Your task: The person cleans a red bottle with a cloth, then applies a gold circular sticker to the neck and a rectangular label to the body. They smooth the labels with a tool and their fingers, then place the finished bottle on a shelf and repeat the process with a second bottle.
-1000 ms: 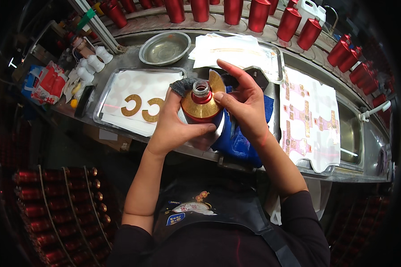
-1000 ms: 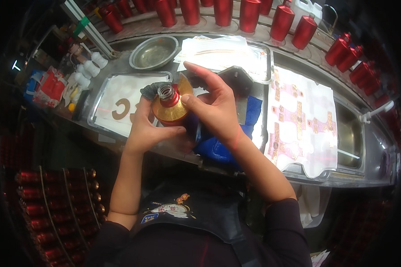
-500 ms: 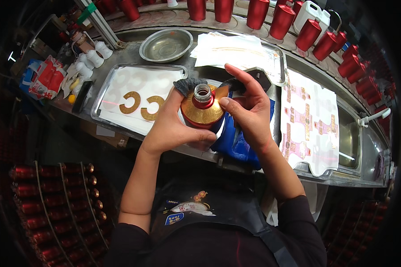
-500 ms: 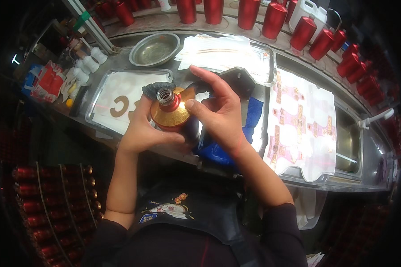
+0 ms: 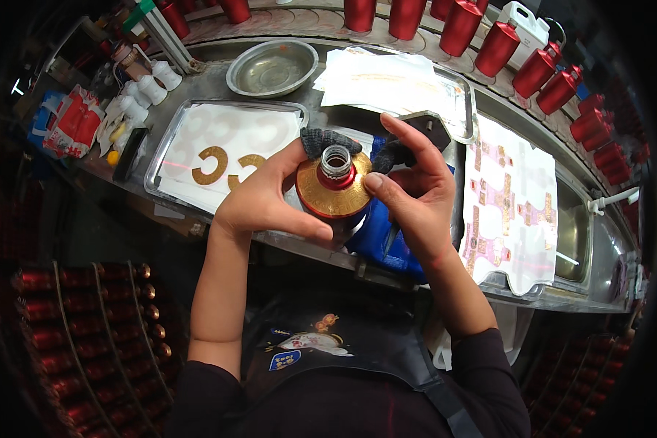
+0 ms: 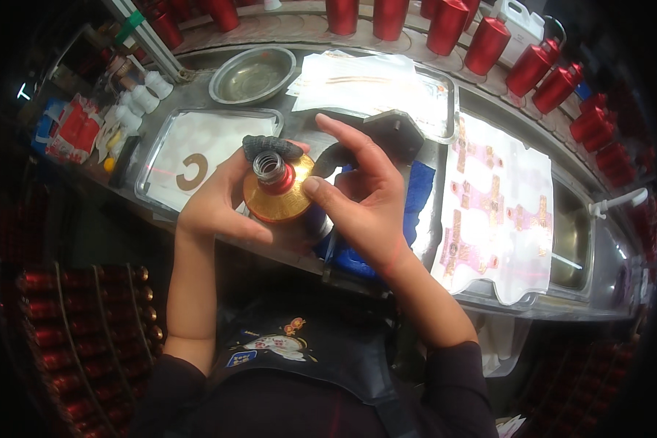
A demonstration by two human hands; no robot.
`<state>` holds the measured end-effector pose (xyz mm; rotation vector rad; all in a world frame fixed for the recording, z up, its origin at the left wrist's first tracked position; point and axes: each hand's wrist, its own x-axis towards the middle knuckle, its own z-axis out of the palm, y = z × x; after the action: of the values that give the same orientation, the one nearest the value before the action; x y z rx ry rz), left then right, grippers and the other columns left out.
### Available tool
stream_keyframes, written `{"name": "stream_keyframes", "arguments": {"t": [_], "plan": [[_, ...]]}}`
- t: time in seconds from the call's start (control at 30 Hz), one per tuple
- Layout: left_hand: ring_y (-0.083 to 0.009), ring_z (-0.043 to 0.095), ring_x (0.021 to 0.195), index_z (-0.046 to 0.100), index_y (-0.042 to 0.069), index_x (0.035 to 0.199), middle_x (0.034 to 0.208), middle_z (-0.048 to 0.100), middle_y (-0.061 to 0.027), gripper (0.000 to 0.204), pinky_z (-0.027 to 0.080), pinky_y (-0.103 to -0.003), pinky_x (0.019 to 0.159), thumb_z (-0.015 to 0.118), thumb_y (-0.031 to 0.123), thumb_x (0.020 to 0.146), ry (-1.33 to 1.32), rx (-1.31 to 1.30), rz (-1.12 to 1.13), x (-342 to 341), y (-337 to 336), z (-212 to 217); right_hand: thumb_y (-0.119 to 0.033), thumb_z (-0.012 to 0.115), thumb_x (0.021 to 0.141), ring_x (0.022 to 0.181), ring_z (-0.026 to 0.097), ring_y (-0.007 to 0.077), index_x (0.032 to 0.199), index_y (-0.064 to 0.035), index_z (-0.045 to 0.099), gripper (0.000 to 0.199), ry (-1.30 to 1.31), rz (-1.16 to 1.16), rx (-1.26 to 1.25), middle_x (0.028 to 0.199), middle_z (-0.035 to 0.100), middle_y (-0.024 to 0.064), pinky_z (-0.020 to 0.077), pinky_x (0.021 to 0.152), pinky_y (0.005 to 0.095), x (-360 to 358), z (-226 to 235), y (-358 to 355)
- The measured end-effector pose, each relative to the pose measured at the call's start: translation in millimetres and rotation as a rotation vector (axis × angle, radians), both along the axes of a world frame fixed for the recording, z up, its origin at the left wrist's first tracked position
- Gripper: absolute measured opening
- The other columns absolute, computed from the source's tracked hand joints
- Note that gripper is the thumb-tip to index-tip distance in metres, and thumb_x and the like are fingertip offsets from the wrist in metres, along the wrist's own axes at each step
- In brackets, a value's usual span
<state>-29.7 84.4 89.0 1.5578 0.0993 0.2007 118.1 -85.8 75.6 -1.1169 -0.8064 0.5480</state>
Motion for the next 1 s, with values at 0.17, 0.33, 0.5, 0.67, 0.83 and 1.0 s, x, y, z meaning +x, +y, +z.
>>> {"name": "stream_keyframes", "arguments": {"t": [0.17,0.33,0.5,0.67,0.83,1.0], "plan": [[-0.0241,0.055,0.13,0.049,-0.001,0.142,0.144,0.055,-0.0143,0.085,0.041,-0.039,0.112,0.088,0.024,0.071,0.032,-0.131,0.175,0.1,-19.0,10.0,-0.001,0.066,0.09,0.062,0.047,-0.0032,0.137,-0.0006,0.056,0.048,0.164,-0.132,-0.126,0.088,0.061,-0.0038,0.0345,0.057,0.014,-0.7,2.3,-2.6],[-0.0223,0.056,0.127,0.054,-0.001,0.138,0.14,0.058,-0.0154,0.068,0.042,-0.038,0.11,0.077,0.022,0.079,0.058,-0.072,0.297,-0.9,-33.0,9.5,-0.011,0.072,0.09,0.065,0.049,-0.0029,0.134,0.0001,0.057,0.048,-0.087,-0.011,-0.318,0.1,0.064,-0.0003,0.0348,0.056,0.0133,-10.9,4.6,-6.0],[-0.0168,0.061,0.115,0.055,0.002,0.138,0.123,0.064,-0.0081,0.059,0.048,-0.033,0.102,0.076,0.014,0.083,-0.04,-0.065,0.296,-1.0,-34.5,4.1,-0.009,0.071,0.09,0.078,0.063,0.0018,0.131,0.0024,0.057,0.045,0.101,0.093,-0.246,0.12,0.064,0.0057,0.0477,0.065,0.015,-7.8,-3.8,-0.3],[-0.0171,0.06,0.116,0.055,0.001,0.137,0.124,0.063,-0.0092,0.058,0.047,-0.033,0.103,0.074,0.012,0.083,-0.041,-0.091,0.297,1.0,-34.9,4.2,-0.016,0.078,0.083,0.079,0.052,0.0049,0.123,-0.0031,0.063,0.044,0.092,0.013,-0.157,0.102,0.057,0.0035,0.0379,0.054,0.0186,-9.5,-12.7,1.8],[-0.0174,0.06,0.117,0.054,0.0,0.138,0.125,0.062,-0.0099,0.059,0.047,-0.033,0.103,0.073,0.009,0.084,-0.043,-0.088,0.312,0.9,-36.3,5.4,-0.015,0.078,0.083,0.059,0.04,-0.0016,0.132,-0.0028,0.059,0.054,-0.197,-0.001,-0.279,0.108,0.051,0.0001,0.0327,0.053,0.0148,-13.4,1.8,-10.4],[-0.0178,0.06,0.118,0.053,0.0,0.139,0.127,0.062,-0.0106,0.059,0.047,-0.034,0.104,0.072,0.008,0.083,-0.048,-0.099,0.301,1.4,-37.0,6.6,-0.015,0.078,0.083,0.06,0.043,-0.0019,0.131,-0.0021,0.059,0.053,-0.093,0.039,-0.288,0.113,0.054,0.0006,0.0343,0.053,0.0146,-9.0,-3.2,-10.1]]}}
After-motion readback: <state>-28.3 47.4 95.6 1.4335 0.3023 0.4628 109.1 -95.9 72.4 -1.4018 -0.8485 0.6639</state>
